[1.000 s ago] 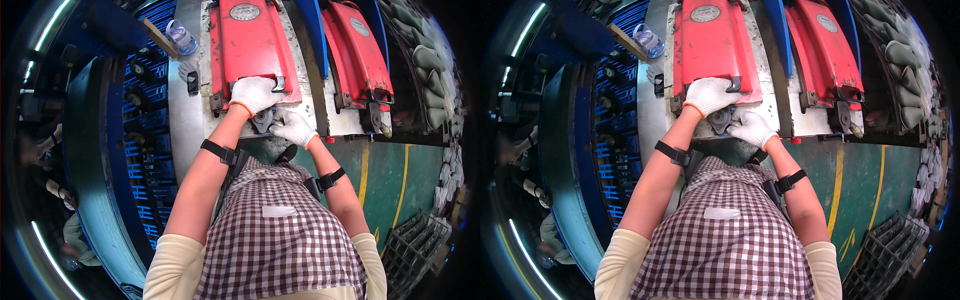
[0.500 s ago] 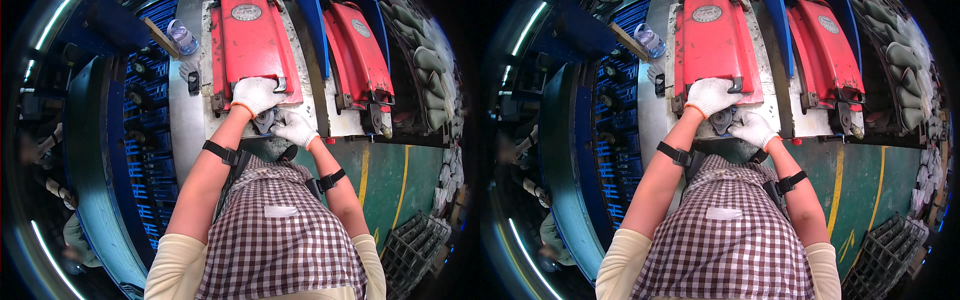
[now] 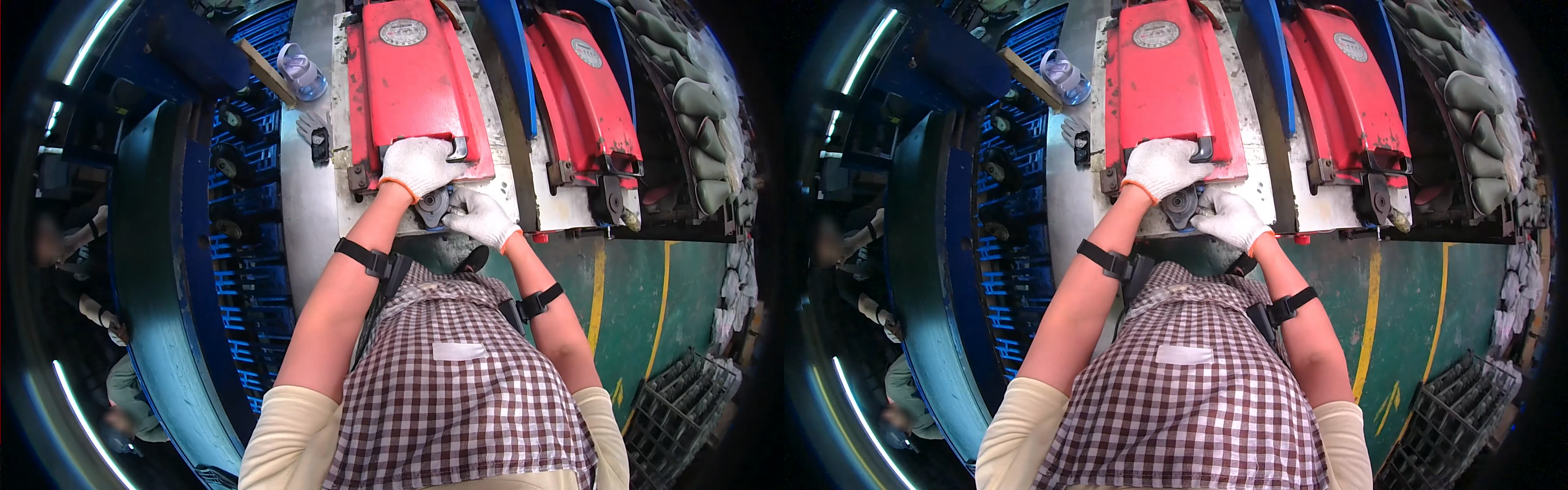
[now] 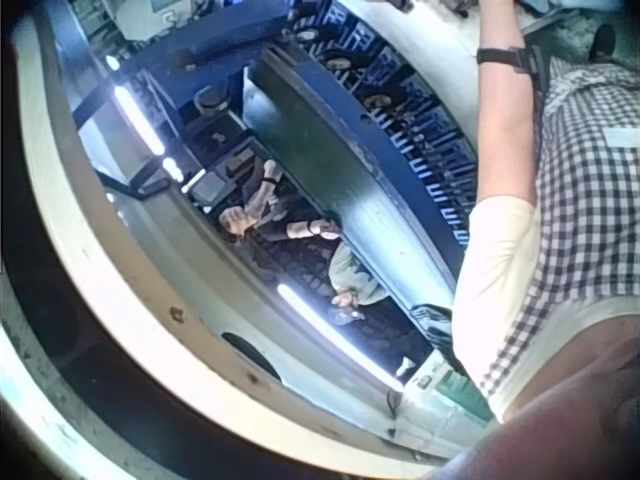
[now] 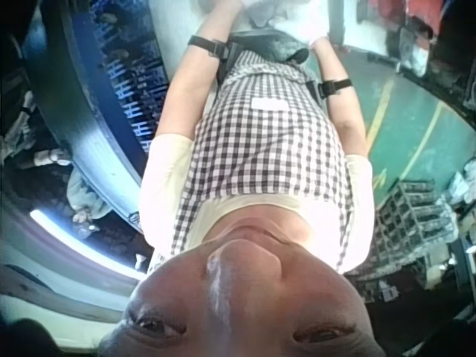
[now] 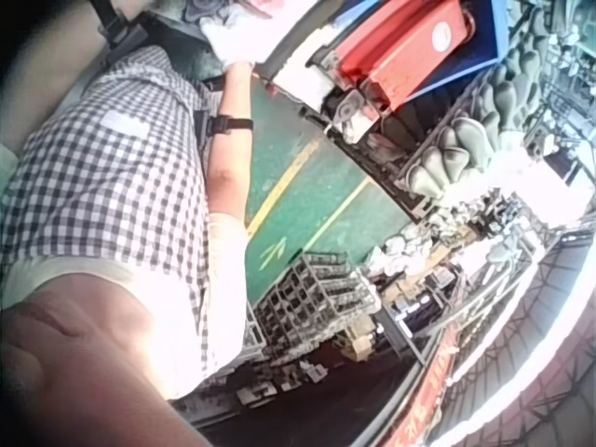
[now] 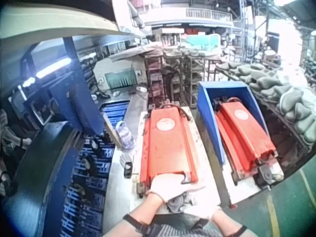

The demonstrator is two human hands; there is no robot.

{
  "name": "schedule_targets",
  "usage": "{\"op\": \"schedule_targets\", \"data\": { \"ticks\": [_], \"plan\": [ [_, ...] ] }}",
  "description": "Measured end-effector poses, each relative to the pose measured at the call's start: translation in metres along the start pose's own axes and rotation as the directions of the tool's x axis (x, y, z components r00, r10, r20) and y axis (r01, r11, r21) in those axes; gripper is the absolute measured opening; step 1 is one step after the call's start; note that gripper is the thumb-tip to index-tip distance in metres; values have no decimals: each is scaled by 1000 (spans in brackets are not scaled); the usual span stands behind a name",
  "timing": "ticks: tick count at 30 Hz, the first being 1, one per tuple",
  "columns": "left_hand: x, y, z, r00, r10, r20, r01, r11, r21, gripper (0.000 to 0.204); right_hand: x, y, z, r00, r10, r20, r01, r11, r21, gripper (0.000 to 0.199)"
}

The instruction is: Operating a shoe pressing machine to attach the sole and shape the upper around a last.

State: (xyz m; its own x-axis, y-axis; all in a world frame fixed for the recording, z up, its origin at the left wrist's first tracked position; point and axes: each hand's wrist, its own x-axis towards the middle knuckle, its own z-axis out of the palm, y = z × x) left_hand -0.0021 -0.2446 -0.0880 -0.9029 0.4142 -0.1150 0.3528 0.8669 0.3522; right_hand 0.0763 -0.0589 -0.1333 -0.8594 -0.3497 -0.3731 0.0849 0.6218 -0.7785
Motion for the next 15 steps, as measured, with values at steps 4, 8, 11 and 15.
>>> {"op": "schedule_targets", "data": {
  "ticks": [4,8,11,15],
  "plan": [
    [0,1,-2,1000,-10,5,10,1000,-24,51,1,3,3,1000,21,-9,-21,1000,12,37],
    [0,1,-2,1000,-14,12,14,1000,-4,50,1,3,2,1000,29,-10,-29,999,25,38],
    [0,2,-4,1000,-8,11,8,1000,-8,49,1,3,2,1000,15,-14,-14,1000,25,39],
    [0,1,-3,999,-15,29,14,1000,5,49,1,3,2,1000,13,-12,-13,1000,15,41]
  ]
}}
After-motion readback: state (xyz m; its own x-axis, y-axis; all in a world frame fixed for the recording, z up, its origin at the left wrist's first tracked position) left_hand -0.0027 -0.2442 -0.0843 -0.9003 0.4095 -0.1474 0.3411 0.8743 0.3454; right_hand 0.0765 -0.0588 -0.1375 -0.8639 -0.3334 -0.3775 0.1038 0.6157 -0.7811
